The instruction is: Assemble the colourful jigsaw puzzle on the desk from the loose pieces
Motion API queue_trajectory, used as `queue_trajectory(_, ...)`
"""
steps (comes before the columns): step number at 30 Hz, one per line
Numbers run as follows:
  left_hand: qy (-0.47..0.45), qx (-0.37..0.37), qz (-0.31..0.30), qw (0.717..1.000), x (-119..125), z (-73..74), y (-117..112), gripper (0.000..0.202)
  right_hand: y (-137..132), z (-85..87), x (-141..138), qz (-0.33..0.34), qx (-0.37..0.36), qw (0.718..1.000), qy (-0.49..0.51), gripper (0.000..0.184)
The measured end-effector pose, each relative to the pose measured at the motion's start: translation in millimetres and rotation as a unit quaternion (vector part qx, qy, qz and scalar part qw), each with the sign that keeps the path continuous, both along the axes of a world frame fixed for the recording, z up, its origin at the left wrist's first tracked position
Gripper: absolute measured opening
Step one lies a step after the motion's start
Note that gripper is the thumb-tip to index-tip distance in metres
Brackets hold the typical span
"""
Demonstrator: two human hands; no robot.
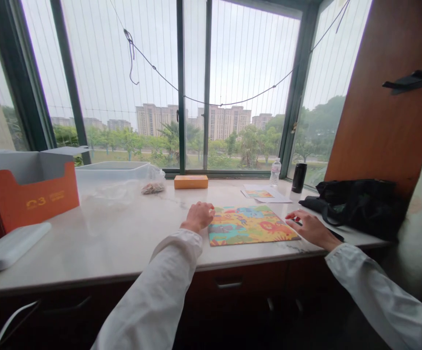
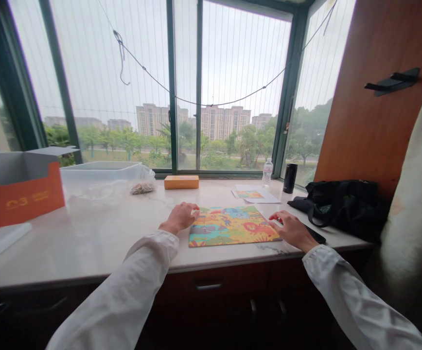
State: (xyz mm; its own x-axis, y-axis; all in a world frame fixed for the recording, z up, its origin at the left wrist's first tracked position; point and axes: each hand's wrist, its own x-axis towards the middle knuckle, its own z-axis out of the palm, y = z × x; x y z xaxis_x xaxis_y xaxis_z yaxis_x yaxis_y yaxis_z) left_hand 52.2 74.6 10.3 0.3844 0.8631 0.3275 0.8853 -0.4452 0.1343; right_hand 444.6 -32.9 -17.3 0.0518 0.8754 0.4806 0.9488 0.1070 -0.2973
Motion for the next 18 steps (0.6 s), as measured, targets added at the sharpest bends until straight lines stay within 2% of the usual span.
queue_trajectory(3, 0.008, -0.009, -0.029, 1.0, 1.2, 1.0, -1.3, 0.039, -22.0, -3.4, 9.8, 0.008, -0.025, 1.0, -0.011, 0.033)
queue_trajectory(6, 0.025, -0.015, -0.049, 0.998, 2.3, 1.5, -2.0, 0.043, -31.5, -5.2, 13.8, 0.013, -0.038, 0.999, -0.014, 0.036)
queue_trajectory(18, 0.04, -0.045, -0.047, 0.997, -1.1, -2.2, -0.6, 0.046, -16.5, -7.5, 3.2, 0.028, -0.031, 0.999, -0.024, 0.029)
